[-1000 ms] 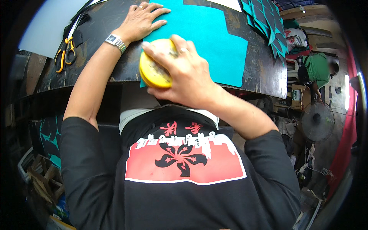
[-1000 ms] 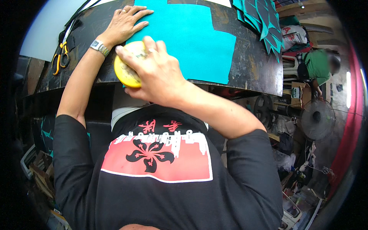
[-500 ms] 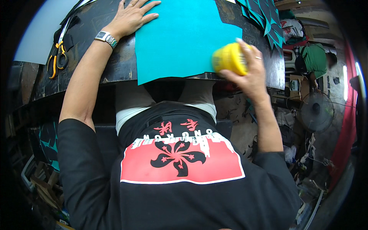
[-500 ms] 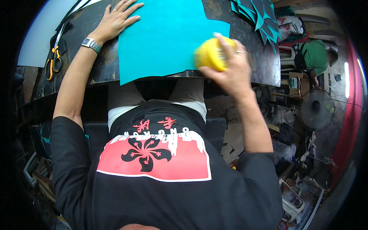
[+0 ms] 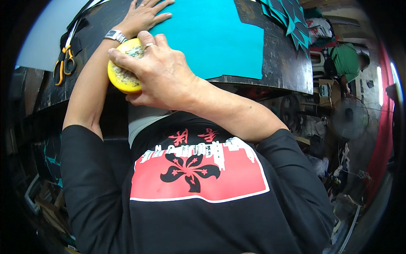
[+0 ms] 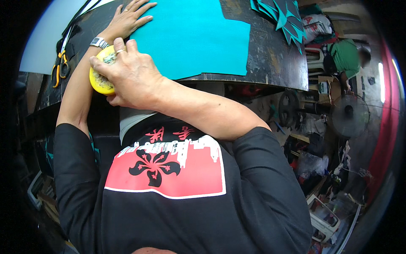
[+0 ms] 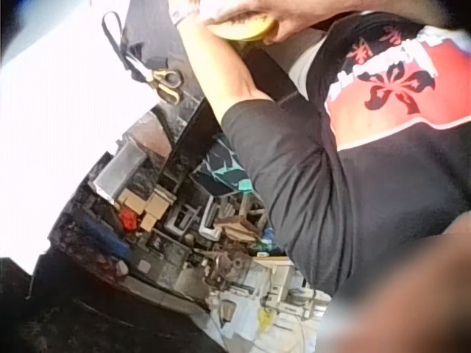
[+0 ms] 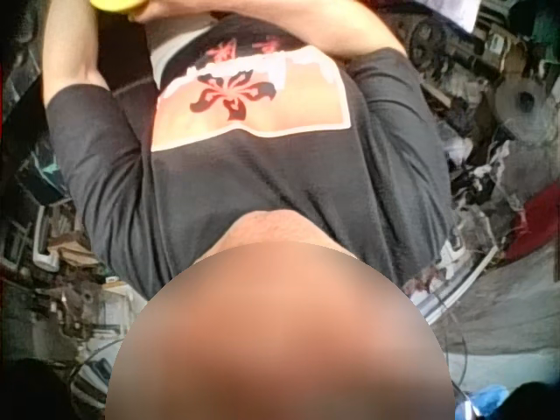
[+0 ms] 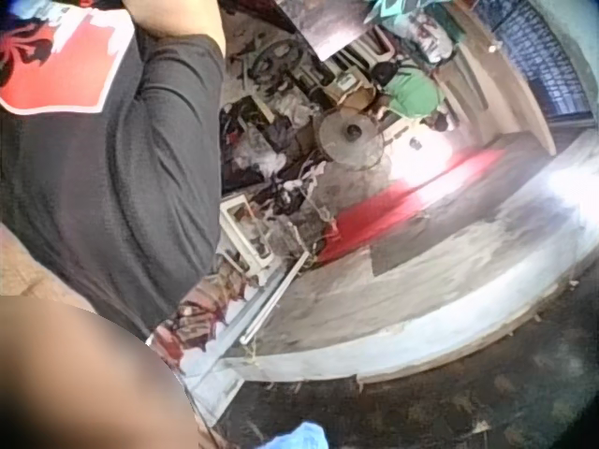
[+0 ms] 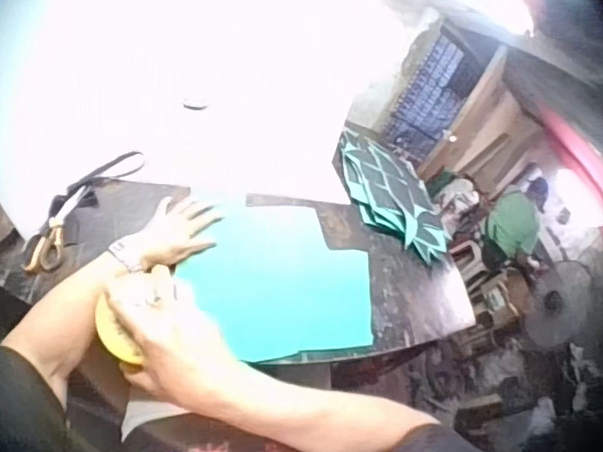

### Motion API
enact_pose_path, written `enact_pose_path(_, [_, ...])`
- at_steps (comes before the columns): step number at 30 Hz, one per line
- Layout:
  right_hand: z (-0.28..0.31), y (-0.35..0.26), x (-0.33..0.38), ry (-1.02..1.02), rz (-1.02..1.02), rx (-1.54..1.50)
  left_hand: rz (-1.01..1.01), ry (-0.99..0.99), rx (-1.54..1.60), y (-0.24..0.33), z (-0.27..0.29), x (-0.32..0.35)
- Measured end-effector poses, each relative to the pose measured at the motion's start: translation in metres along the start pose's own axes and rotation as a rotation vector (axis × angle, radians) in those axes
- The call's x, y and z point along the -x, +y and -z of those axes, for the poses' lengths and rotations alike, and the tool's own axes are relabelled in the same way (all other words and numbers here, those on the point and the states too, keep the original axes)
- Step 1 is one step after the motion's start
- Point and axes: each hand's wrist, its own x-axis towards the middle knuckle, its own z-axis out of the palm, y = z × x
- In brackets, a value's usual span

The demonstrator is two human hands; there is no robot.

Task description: The person repeatedly rubs a teal sheet of material on a workbench using a yellow cylindrical tool. They flip the sheet over and continue rubbing, then stack the treated sheets with others on the table. The process is repeated for multiple sheets throughout the clip.

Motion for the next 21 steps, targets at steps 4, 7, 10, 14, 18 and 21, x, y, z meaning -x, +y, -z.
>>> enact_pose_path(4, [0.054, 0.052, 0.057, 0.013, -0.155, 0.191, 0.015, -0.008, 0.01, -0.006, -0.006, 0.002])
enact_pose_path(7, [0.114, 0.107, 0.112, 0.021, -0.456, 0.389, 0.025, -0.011, 0.023, -0.011, -0.012, 0.002])
enact_pose_path(10, [0.15, 0.147, 0.154, 0.157, -0.828, 0.423, 0.037, -0.003, 0.032, -0.006, -0.008, 0.0])
enact_pose_path(14, [0.145, 0.158, 0.156, 0.156, -0.711, 0.513, 0.149, 0.232, -0.351, 0.041, 0.01, 0.02])
enact_pose_path(18, [0.111, 0.143, 0.102, 0.095, -0.544, 0.463, -0.466, -0.035, 0.488, 0.105, 0.02, 0.094])
enact_pose_path(21, [0.067, 0.122, 0.042, 0.1, -0.318, 0.453, -0.464, 0.024, 0.47, 0.136, 0.01, 0.118])
